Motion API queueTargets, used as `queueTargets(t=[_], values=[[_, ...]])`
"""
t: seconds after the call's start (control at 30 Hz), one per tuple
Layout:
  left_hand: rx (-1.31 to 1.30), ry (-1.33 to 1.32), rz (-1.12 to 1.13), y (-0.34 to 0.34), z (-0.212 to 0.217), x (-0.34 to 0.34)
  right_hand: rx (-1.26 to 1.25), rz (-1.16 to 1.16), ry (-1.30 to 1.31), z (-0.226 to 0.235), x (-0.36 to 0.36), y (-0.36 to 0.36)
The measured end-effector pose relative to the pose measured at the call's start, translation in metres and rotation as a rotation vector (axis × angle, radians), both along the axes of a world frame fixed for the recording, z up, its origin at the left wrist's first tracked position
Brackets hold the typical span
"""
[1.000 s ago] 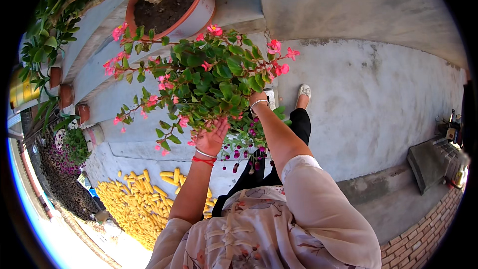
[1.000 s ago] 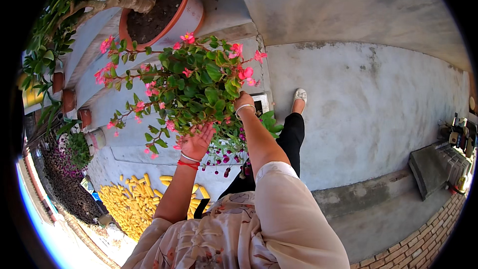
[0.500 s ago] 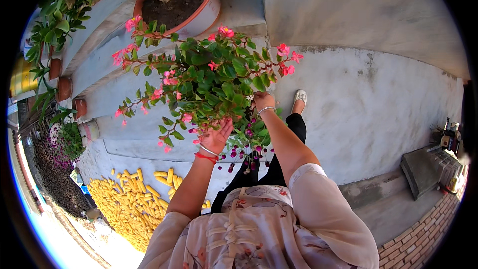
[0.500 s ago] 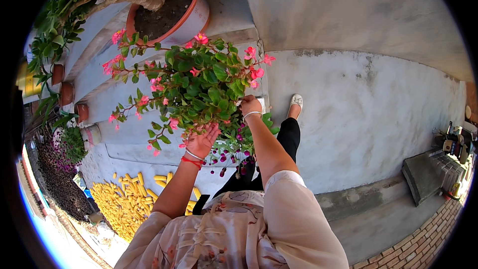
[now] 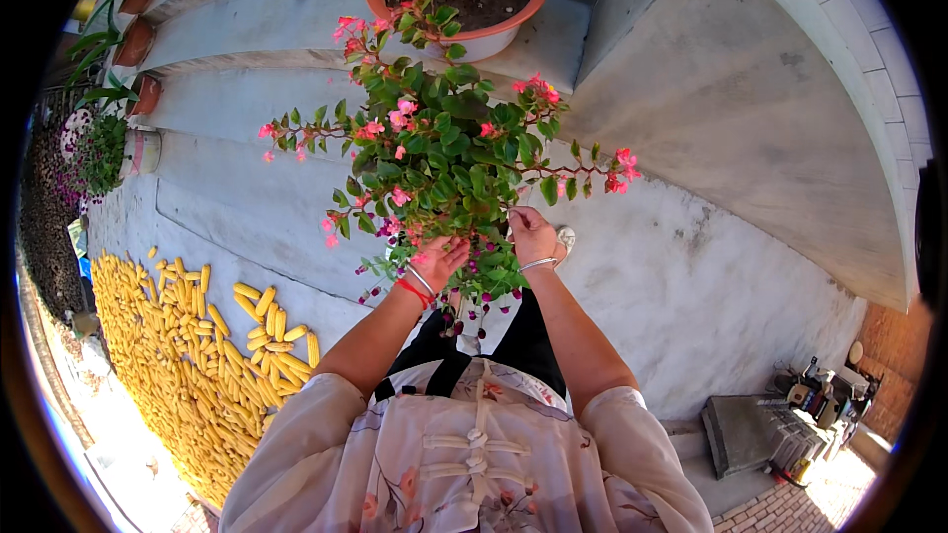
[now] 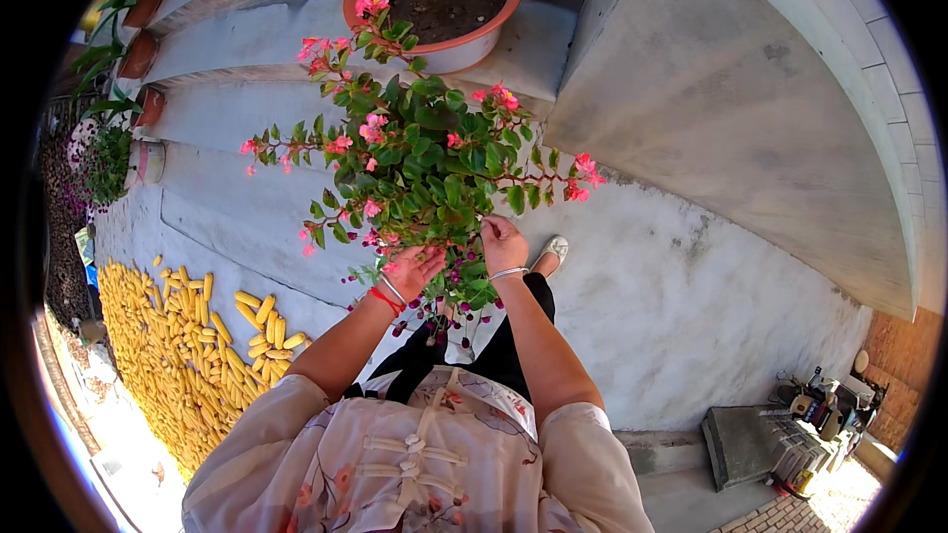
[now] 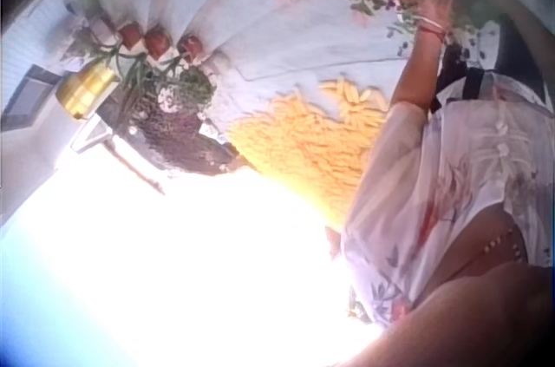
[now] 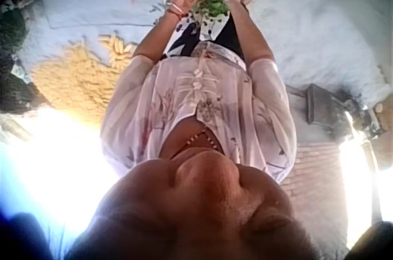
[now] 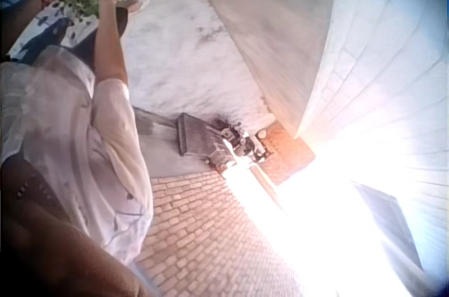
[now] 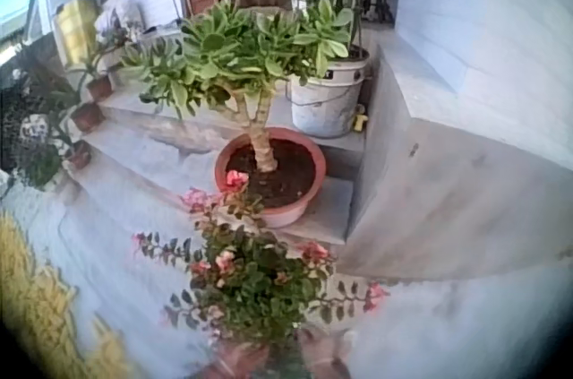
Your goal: The person walks from a kitchen area to an outdoor patio where corn cobs are drying on the ground. They approach a potted flowering plant on the steps and use their hands to pluck and remove wilted pink flowers and leaves from the plant.
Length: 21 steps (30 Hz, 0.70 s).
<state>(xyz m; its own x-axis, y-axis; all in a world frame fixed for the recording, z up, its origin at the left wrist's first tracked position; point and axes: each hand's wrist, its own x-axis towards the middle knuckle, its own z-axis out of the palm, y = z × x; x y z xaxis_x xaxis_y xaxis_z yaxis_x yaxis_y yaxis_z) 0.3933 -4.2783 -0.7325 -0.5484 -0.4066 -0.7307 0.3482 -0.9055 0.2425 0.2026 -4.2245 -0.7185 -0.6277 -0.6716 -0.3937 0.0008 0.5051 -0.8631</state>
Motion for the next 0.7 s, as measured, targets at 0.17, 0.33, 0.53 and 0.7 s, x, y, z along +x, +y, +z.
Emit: queueTargets(t=[0.17, 0.33, 0.53, 0.7], values=[[0.026, -0.029, 0.017, 0.007, -0.003, -0.001, 0.180, 0.352, 0.442, 0.014, 0.006, -0.040], [0.048, -0.073, -0.028, 0.014, -0.010, 0.001, 0.494, 0.591, 0.472, 0.004, -0.006, -0.069], [0.008, -0.128, -0.101, 0.017, -0.010, 0.009, 0.531, 0.626, 0.471, -0.007, -0.002, -0.085], [-0.046, -0.115, -0.119, 0.016, -0.002, 0.005, 0.463, 0.447, 0.459, -0.014, -0.008, -0.084]])
